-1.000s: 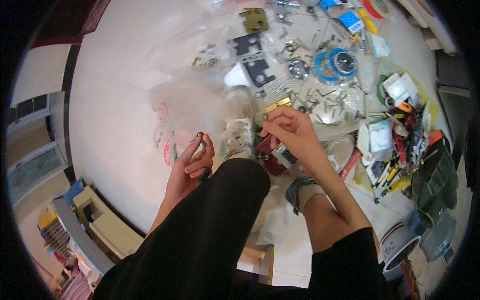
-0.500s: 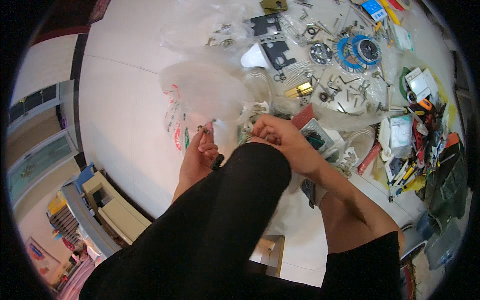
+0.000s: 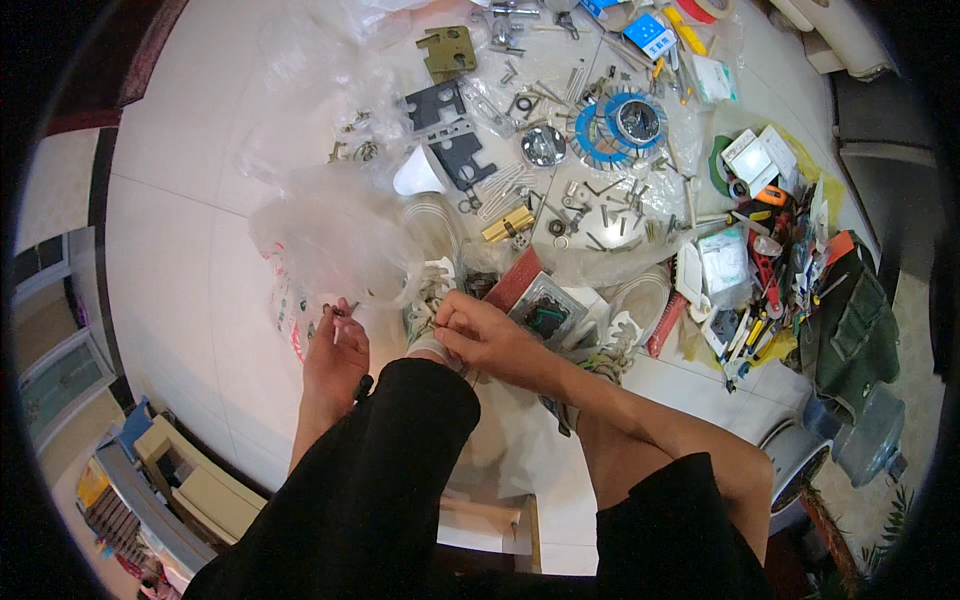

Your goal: The person assembles various small metal and plastic mechanical components by hand, including gears, locks, and screws, while sitting on the floor surrounded by parts.

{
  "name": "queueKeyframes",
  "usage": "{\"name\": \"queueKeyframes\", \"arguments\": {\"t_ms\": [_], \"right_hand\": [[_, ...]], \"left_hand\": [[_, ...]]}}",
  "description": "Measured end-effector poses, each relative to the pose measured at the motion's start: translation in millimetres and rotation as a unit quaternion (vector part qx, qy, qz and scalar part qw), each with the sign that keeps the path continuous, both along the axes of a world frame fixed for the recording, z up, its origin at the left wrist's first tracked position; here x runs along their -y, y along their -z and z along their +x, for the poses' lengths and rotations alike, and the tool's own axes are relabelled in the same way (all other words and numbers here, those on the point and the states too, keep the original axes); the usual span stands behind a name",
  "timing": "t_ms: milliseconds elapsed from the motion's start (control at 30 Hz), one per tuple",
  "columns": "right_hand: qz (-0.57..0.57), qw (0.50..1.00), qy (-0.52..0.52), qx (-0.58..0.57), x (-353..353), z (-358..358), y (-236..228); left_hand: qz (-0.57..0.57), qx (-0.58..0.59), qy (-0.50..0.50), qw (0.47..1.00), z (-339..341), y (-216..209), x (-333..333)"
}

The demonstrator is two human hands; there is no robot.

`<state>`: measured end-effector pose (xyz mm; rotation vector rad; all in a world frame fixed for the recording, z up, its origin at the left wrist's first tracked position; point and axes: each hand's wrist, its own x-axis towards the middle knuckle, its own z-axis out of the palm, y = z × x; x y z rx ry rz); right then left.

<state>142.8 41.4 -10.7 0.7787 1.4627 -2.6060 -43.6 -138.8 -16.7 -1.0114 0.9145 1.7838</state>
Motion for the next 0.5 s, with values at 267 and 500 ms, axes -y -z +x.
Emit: {"name": "queueKeyframes", "arguments": {"t_ms": [267, 500], "right_hand": [[0.004, 1.0, -0.01, -0.021, -4.2, -3.4, -0.9], [-0.103, 0.994, 0.035, 0.022, 0.3, -3.6, -2.7]], "left_hand": [[-0.047, -0.027, -0.028, 0.998, 2.5, -22.1, -28.5], [-0.071, 0.074, -0.096, 0.99, 5.5, -2.0, -23.2]]}}
